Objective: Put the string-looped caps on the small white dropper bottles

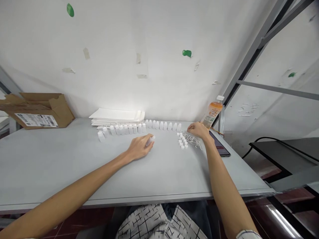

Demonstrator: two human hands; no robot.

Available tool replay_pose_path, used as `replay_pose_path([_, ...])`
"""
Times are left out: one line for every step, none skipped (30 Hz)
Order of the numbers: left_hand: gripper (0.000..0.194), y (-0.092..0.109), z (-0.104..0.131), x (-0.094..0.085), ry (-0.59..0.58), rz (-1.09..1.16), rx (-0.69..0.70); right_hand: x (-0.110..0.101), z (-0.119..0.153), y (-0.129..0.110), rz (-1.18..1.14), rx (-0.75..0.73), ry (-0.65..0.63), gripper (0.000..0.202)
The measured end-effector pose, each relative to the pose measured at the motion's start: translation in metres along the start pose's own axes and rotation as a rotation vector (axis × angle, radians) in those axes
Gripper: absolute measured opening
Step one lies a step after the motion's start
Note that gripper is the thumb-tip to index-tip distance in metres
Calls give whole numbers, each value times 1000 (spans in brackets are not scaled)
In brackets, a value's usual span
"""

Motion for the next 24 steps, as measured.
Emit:
replay_pose_path([34, 0, 0, 0, -3, 4, 1, 3, -2, 3, 33, 6, -63, 19])
replay_pose_path([34, 1, 0, 0, -5, 8, 1, 6, -3, 5, 57, 6, -108, 19])
replay_pose_path([34, 1, 0, 0, -7, 12, -1, 8, -3, 6, 71, 1, -133, 20])
replay_pose_path([34, 1, 0, 0, -9, 13, -3, 9, -3, 6, 78, -6, -142, 20])
replay_pose_path([35, 0, 0, -1, -11, 13, -5, 10, -3, 5, 82, -12, -140, 21])
replay_pose_path([35, 0, 0, -1, -14, 12, -7, 9, -2, 5, 84, -14, -129, 21])
replay_pose_path([35, 0, 0, -1, -15, 11, -7, 9, -2, 4, 88, -13, -110, 22])
replay_pose_path([36, 0, 0, -1, -17, 12, -5, 8, -2, 4, 91, -10, -86, 23])
replay_pose_path([36, 0, 0, -1, -18, 13, -3, 7, -2, 4, 96, -9, -66, 24])
replay_pose_path([36, 0, 0, -1, -20, 16, -2, 6, -1, 3, 101, -8, -60, 25])
replay_pose_path([37, 0, 0, 0, -22, 19, -2, 5, 0, 3, 108, -9, -71, 24])
replay_pose_path([37, 0, 1, 0, -26, 21, -2, 5, 0, 3, 115, -9, -96, 23])
replay_pose_path([37, 0, 1, 0, -29, 23, -3, 5, 1, 3, 121, -11, -123, 22])
replay_pose_path([38, 0, 1, 0, -33, 24, -3, 6, 2, 2, 128, -13, -146, 21])
replay_pose_path([38, 0, 1, 0, -37, 22, -3, 6, 2, 2, 134, -13, -157, 20])
replay_pose_path([38, 0, 1, 0, -39, 20, -3, 6, 3, 2, 140, -13, -159, 19])
replay_pose_path([38, 0, 1, 0, -41, 17, -2, 6, 3, 2, 144, -14, -150, 19])
replay_pose_path([38, 0, 1, 0, -40, 16, -1, 6, 3, 2, 145, -15, -134, 20])
replay_pose_path([37, 1, 1, 1, -38, 18, -1, 5, 3, 2, 141, -15, -110, 20])
replay_pose_path([37, 1, 1, 1, -37, 22, -1, 5, 2, 2, 130, -14, -79, 21])
replay_pose_path([37, 1, 1, 1, -36, 27, -2, 4, 2, 3, 109, -10, -41, 21])
replay_pose_path([37, 1, 1, 1, -35, 32, -2, 2, 1, 3, 79, -3, 2, 21])
replay_pose_path([37, 1, 1, 1, -36, 37, -1, 1, 0, 4, 36, 6, 44, 21])
replay_pose_path([37, 2, 1, 0, -37, 41, 0, -1, 0, 4, -19, 13, 82, 21])
Point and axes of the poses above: each hand's wrist, its own z-axis away from the middle knuckle, its own x-axis out of the palm, y = z × x, the point moved 2 cm from there along -z, towards the middle knuckle, and after that the axes turned 11 degrees about x, right-handed, at the moved point
